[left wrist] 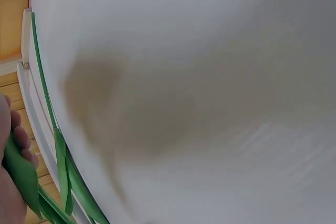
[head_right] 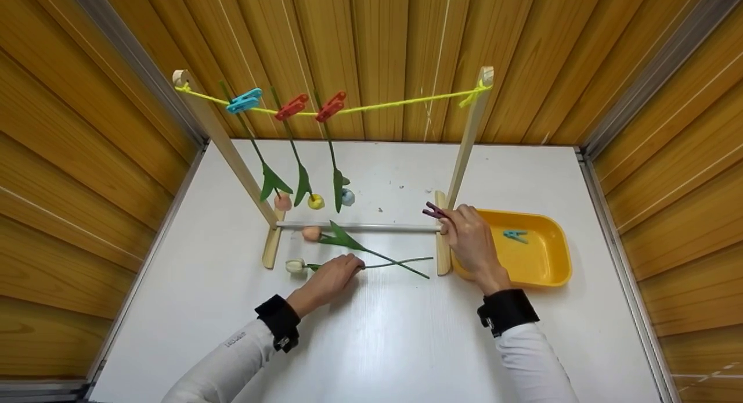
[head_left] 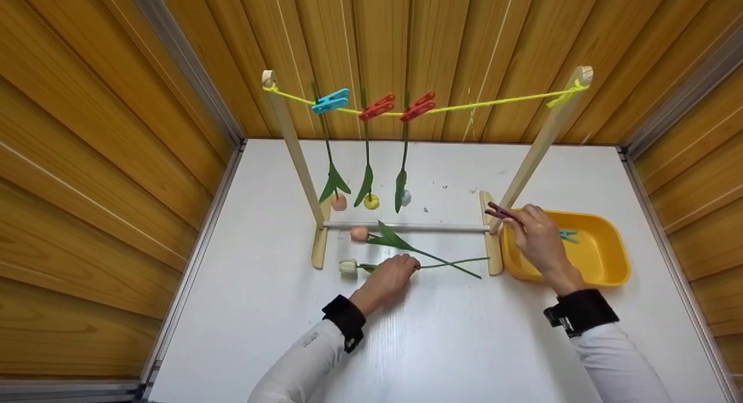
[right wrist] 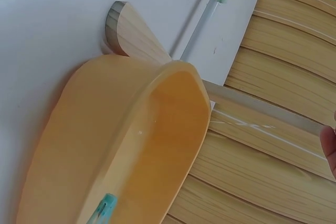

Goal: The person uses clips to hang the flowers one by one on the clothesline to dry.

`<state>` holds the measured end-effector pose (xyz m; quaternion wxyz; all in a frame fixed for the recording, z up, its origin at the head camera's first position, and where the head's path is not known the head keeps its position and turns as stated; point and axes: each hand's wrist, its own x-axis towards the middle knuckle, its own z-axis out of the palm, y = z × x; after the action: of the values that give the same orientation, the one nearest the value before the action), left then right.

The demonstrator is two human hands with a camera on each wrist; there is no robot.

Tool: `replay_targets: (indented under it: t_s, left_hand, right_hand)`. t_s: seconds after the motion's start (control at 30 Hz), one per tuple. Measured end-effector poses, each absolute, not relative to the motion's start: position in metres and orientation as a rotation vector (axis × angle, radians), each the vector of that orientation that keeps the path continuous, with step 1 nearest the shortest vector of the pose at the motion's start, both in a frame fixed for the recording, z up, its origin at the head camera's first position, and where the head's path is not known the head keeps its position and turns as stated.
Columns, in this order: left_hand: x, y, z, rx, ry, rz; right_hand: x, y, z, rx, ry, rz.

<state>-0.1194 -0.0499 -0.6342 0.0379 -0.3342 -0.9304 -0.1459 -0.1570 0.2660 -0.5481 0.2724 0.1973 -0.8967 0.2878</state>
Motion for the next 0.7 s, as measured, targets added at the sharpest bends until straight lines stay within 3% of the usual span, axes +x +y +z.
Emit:
replay_targets:
  t_s: [0.23, 0.7]
  left_hand:
    - [-0.122, -0.054, -0.627, -0.968, -2.831, -0.656]
    - [-0.126, -0.047, -0.604, -0.843, -2.551, -0.612]
  right_hand:
    - [-0.159, 0.272, -0.552, 0.54, -2.388, 0.761]
    - [-0.158, 0.271, -0.555, 0.53, -2.415, 0.761]
